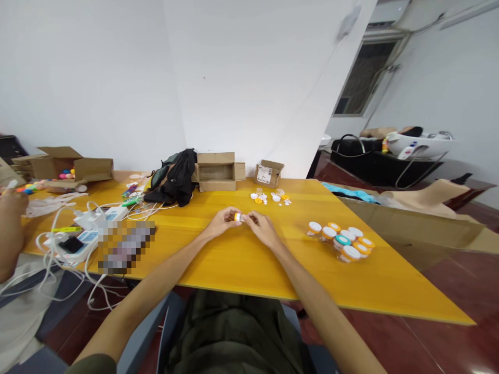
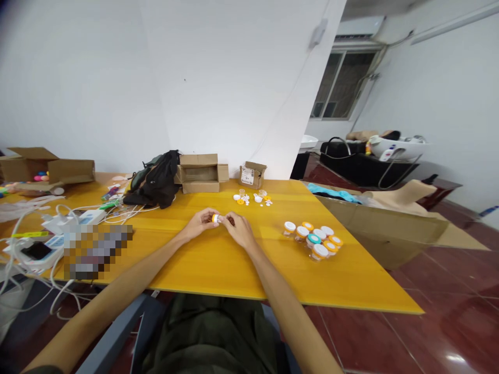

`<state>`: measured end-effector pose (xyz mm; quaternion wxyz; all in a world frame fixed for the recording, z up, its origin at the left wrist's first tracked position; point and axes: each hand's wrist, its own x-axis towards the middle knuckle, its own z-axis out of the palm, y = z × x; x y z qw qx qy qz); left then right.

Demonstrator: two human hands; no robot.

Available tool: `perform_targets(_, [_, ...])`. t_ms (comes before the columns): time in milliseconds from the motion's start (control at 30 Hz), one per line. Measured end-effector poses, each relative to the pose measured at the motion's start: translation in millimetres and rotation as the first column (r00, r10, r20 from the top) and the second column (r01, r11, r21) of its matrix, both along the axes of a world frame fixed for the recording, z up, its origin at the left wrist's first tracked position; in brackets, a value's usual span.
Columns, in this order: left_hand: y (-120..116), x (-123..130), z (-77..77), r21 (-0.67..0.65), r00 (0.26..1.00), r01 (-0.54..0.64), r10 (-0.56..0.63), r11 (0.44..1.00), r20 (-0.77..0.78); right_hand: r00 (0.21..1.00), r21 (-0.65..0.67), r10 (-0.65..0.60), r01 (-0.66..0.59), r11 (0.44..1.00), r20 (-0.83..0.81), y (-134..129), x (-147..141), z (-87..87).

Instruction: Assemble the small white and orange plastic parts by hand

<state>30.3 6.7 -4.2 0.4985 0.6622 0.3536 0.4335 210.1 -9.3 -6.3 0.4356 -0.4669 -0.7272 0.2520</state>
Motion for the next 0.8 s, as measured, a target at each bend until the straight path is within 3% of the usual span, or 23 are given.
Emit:
perform_targets(100, [-0.2, 0.1, 0.3, -0.002, 1.000, 0.003, -0.003, 1.000, -0.007, 0.998, -0.014, -0.026, 0.027, 1.000, 0.059, -0.1, 1.3, 0.1])
perform_targets(333, [0.9, -0.3, -0.6, 0.000, 1.000, -0.009, 0.009, 1.000, 0.005, 0.998, 0.000, 0.024, -0.024, 1.000, -0.057, 0.7, -1.2, -1.8])
perform_targets(567, [-0.4, -0.1, -0.1, -0.012, 1.000, 0.004, -0.004, 1.000, -0.007, 0.996, -0.019, -0.030, 0.032, 0.999, 0.083, 0.0, 2.2, -0.5])
perform_targets(800, [1.0, -0.9, -2.2, -0.011, 1.000, -0.006, 0.006, 1.000, -0.013, 0.998, -0.001, 0.023, -0.023, 1.000, -0.050, 0.8, -1.0, -3.1])
